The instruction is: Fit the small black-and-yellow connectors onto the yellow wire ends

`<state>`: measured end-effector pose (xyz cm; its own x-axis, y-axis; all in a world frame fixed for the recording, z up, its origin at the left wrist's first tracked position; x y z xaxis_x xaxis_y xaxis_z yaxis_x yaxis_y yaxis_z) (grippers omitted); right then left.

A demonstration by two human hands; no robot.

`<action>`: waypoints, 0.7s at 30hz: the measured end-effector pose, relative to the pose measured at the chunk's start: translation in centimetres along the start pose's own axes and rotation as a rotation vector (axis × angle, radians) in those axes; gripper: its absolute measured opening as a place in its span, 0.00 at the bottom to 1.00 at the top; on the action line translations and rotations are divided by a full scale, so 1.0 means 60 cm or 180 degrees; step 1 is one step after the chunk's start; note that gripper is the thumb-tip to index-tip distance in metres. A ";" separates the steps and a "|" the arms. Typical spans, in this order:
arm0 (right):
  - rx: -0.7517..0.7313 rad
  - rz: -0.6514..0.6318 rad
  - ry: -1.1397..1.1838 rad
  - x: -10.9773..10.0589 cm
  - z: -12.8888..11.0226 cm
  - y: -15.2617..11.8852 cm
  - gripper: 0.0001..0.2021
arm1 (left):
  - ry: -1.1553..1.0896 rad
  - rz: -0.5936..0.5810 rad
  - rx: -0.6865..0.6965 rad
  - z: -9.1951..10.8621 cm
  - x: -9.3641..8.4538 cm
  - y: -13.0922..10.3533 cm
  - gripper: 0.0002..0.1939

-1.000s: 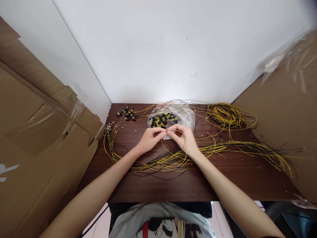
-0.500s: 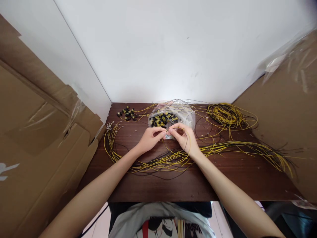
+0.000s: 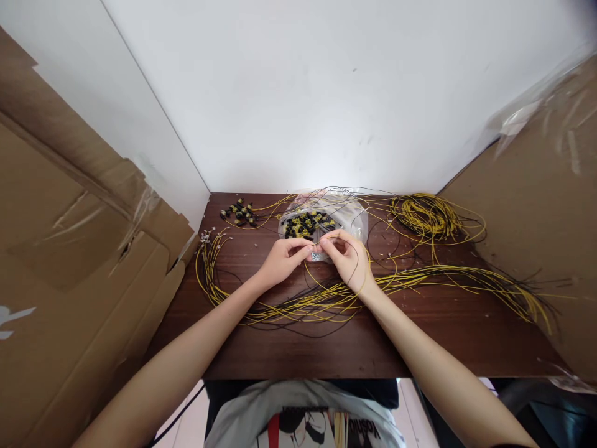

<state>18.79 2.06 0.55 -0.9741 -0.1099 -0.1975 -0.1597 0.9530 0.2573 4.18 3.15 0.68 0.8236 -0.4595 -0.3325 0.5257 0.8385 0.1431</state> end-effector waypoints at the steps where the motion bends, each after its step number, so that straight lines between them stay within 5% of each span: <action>1: -0.0004 0.0020 0.0098 0.000 0.001 0.000 0.11 | 0.0004 -0.0002 0.0000 0.001 0.000 0.000 0.13; 21: 0.0125 -0.0111 0.0259 0.002 0.002 0.001 0.11 | 0.0022 0.0038 -0.0030 0.000 0.000 -0.001 0.13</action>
<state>18.69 2.13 0.41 -0.9781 -0.1642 -0.1278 -0.1888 0.9584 0.2141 4.17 3.13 0.64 0.8283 -0.4474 -0.3371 0.5137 0.8468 0.1383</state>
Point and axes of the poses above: each hand's wrist, its own y-axis towards the middle knuckle, its own x-axis out of the palm, z = x × y, the point moved 4 cm from there along y, towards the middle knuckle, and after that the axes turned 6 degrees about -z, right-handed, at the moved point
